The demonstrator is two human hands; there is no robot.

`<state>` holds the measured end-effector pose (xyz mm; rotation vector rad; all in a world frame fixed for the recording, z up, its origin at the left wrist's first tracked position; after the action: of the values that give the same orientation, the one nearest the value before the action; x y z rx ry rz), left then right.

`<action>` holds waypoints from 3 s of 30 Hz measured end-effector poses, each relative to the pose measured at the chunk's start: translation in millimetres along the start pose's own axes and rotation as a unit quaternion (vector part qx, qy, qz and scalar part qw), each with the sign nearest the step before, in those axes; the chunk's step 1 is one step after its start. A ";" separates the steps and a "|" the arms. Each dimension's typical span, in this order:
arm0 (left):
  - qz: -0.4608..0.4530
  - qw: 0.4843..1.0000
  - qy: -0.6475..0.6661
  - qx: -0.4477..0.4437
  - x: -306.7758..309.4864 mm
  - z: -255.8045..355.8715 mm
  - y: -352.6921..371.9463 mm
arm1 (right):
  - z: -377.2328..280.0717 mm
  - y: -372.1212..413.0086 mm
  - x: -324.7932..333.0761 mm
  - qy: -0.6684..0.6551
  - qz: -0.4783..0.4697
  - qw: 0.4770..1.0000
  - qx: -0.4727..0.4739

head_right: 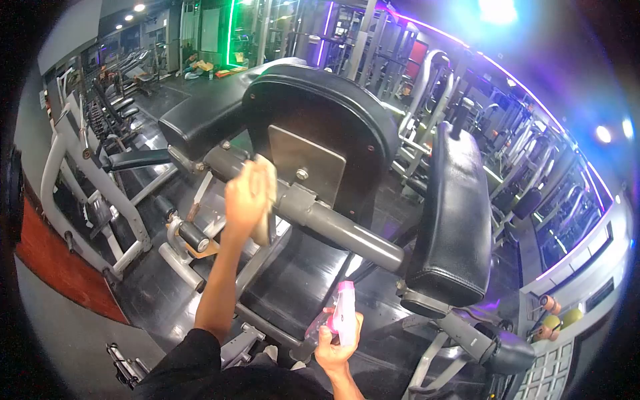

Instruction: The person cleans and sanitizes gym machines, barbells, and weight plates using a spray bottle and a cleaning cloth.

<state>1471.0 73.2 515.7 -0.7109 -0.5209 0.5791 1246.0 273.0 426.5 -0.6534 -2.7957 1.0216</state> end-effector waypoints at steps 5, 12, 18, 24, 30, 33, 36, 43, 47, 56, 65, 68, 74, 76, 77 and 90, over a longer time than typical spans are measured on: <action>-0.057 0.964 0.042 -0.254 -39.7 75.9 64.5 | 1.1 -4.2 1.4 0.012 0.012 1.000 0.012; -0.124 0.918 0.186 -0.327 -89.9 167.7 127.1 | -10.5 9.9 22.6 0.076 0.021 0.996 0.051; -0.117 0.943 0.057 -0.308 -72.8 147.1 106.8 | -26.7 11.7 38.7 0.122 0.071 0.986 0.091; -0.153 0.981 0.004 -0.120 -44.2 106.7 61.8 | -21.6 14.3 31.1 0.106 0.058 0.992 0.048; -0.228 0.945 0.093 -0.216 -91.5 160.7 109.7 | -20.6 21.1 27.7 0.093 0.053 0.994 0.032; -0.212 0.935 0.125 -0.255 -92.6 175.4 120.4 | -24.8 19.9 26.7 0.120 0.050 0.991 0.041; -0.233 0.952 0.033 -0.196 -72.7 154.8 96.7 | -22.9 22.5 35.0 0.097 0.061 0.993 0.037; -0.220 0.970 -0.074 -0.067 -54.5 131.3 67.2 | -21.4 24.0 42.3 0.086 0.071 0.994 0.019; -0.218 0.952 0.105 -0.188 -79.7 166.4 106.8 | -18.3 26.3 44.9 0.077 0.073 0.994 0.003; 0.052 0.926 0.033 -0.371 -46.6 44.2 102.8 | -11.2 24.9 41.4 0.087 0.050 0.995 0.009; 0.238 0.967 -0.002 -0.090 14.8 -84.4 14.7 | -8.5 17.7 40.4 0.080 0.041 0.996 0.013; 0.315 0.948 0.042 0.002 11.7 -88.5 14.0 | -13.2 15.4 38.5 0.068 0.044 0.997 0.010; 0.352 0.933 0.039 0.068 28.3 -91.8 -10.0 | -10.2 26.1 59.8 0.112 0.052 0.992 0.033; 0.354 0.930 0.055 0.080 26.8 -96.2 -16.5 | -13.9 23.7 66.1 0.119 0.051 0.991 0.035; 0.361 0.928 0.060 0.067 25.0 -96.8 -15.5 | -15.6 24.1 67.0 0.121 0.044 0.991 0.033; 0.172 0.973 0.141 0.053 -23.4 36.6 -1.7 | -16.5 -13.7 21.7 0.006 0.013 1.000 0.000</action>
<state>1432.0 73.4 534.9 -0.7723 -0.0983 0.8076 1225.3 282.6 446.7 -0.6968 -2.7837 1.0176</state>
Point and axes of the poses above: each hand's wrist, its own y-axis away from the middle knuckle, its own x-axis out of the back of the hand, z = x × y, the point moved 5 cm from there along -y, towards the middle knuckle, and after that the axes turned 4 degrees about z, right-handed, at the moved point
